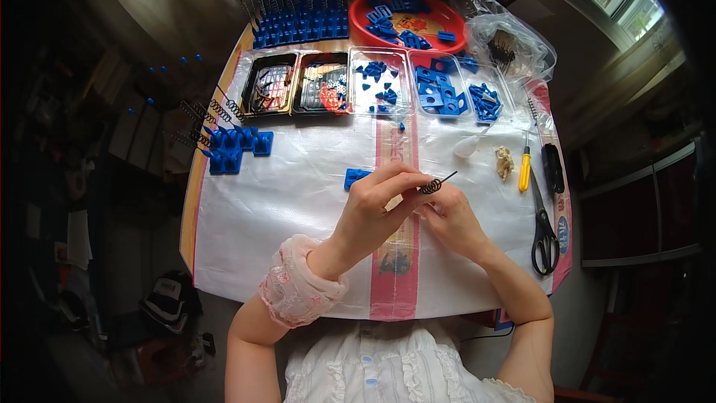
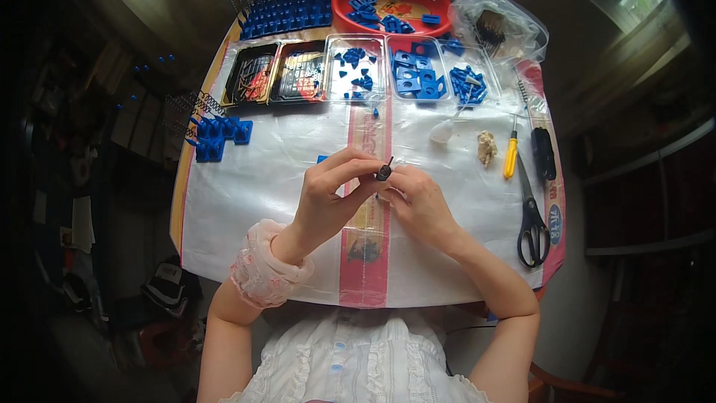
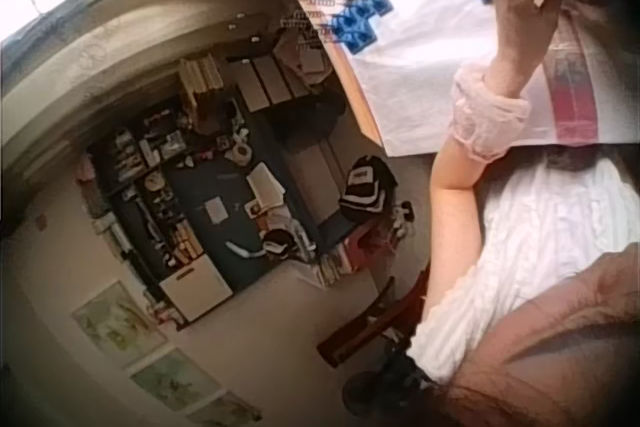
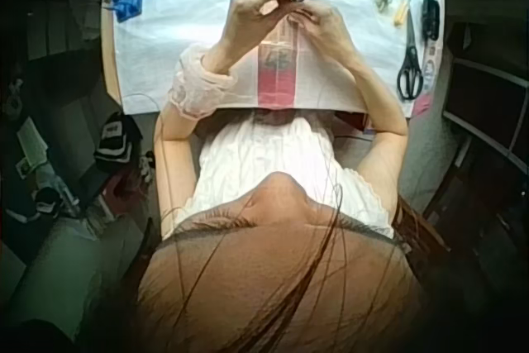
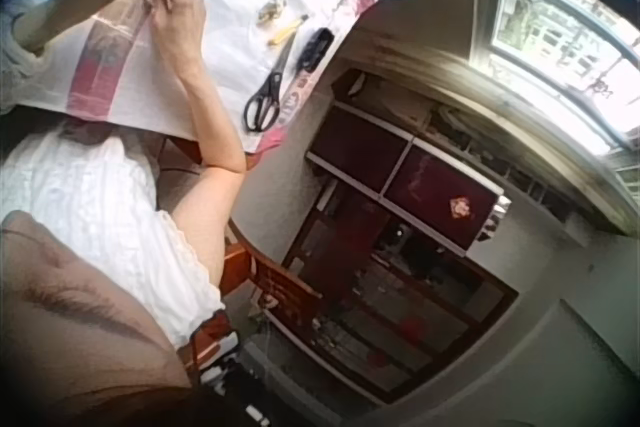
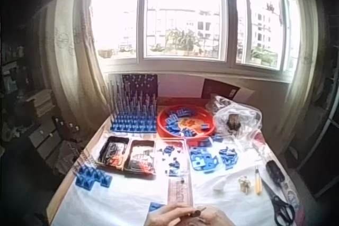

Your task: Assembling small blue plastic components and metal springs onto a thin metal rod.

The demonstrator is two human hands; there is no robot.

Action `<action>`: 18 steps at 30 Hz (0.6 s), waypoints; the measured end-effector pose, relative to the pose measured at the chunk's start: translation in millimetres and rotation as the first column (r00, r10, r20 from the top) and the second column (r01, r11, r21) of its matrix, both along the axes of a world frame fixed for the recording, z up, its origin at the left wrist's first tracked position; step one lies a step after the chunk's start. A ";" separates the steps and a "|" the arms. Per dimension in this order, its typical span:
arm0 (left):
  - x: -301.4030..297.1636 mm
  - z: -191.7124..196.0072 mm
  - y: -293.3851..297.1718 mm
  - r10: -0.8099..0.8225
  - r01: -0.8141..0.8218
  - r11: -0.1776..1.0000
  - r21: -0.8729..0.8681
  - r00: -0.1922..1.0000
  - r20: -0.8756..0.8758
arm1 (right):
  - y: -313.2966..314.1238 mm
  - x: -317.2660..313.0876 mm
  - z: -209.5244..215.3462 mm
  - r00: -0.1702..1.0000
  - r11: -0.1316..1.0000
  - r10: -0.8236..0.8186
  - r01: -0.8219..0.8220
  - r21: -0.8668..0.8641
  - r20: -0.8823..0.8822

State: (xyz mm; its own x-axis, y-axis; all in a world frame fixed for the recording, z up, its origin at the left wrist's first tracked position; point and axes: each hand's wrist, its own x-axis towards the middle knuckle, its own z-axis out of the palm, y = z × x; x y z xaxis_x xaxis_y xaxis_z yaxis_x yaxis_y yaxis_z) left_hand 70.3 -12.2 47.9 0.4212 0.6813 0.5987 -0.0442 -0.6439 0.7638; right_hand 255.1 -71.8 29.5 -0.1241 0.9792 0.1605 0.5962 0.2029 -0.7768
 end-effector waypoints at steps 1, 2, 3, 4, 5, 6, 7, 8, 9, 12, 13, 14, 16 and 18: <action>0.5 0.1 0.3 -0.004 0.004 1.000 0.001 1.000 0.001 | 0.2 0.4 -1.9 0.999 0.999 0.022 -0.023 0.038 0.028; 0.2 -0.1 0.5 -0.005 0.005 1.000 0.001 1.000 0.001 | 0.2 -0.4 -2.1 0.999 0.998 0.021 -0.023 0.061 0.042; -0.1 0.2 0.5 -0.005 0.005 1.000 0.003 1.000 -0.001 | 0.0 -1.8 -1.9 0.998 0.996 0.019 -0.024 0.085 0.056; -0.4 0.9 0.3 -0.004 0.004 1.000 0.004 1.000 -0.002 | -0.6 -3.0 -1.5 0.997 0.994 0.017 -0.024 0.109 0.070; -0.9 1.5 0.4 -0.003 0.003 1.000 0.007 1.000 -0.004 | -1.0 -4.3 -0.1 0.998 0.995 0.015 -0.021 0.095 0.061; -1.2 1.2 0.4 -0.002 0.002 1.000 0.008 1.000 -0.005 | -1.6 -5.5 1.7 0.999 0.997 0.012 -0.017 0.081 0.053; -1.5 0.6 0.4 -0.001 0.001 1.000 0.010 1.000 -0.005 | -2.4 -6.3 2.4 0.999 0.998 0.010 -0.013 0.067 0.044; -1.6 0.3 0.3 0.000 0.000 1.000 0.012 1.000 -0.006 | -3.3 -6.2 1.2 0.999 0.999 -0.004 0.002 0.047 0.038; -1.7 0.4 0.2 -0.004 0.004 1.000 0.007 1.000 -0.005 | -4.4 -5.5 -1.2 0.999 1.000 -0.017 0.016 0.026 0.033; -1.6 0.1 0.1 -0.011 0.011 1.000 -0.006 1.000 0.001 | -7.7 -5.1 -4.5 0.999 0.999 -0.043 0.043 -0.005 0.021; -1.5 0.1 0.3 -0.011 0.011 1.000 -0.007 1.000 0.005 | -8.6 -5.4 -5.1 0.999 0.999 -0.049 0.049 -0.011 0.018; -1.1 0.0 0.3 -0.013 0.013 1.000 -0.008 1.000 0.009 | -9.9 -5.5 -5.6 0.999 0.999 -0.046 0.046 -0.024 -0.001; -0.5 -0.5 0.5 -0.007 0.007 1.000 -0.004 1.000 0.009 | -11.9 -6.0 -6.2 0.999 0.998 -0.040 0.038 -0.050 -0.037; -0.8 -1.8 0.7 0.001 -0.001 1.000 -0.002 1.000 0.009 | -12.8 -6.9 -4.2 0.998 0.998 -0.050 0.048 -0.049 -0.024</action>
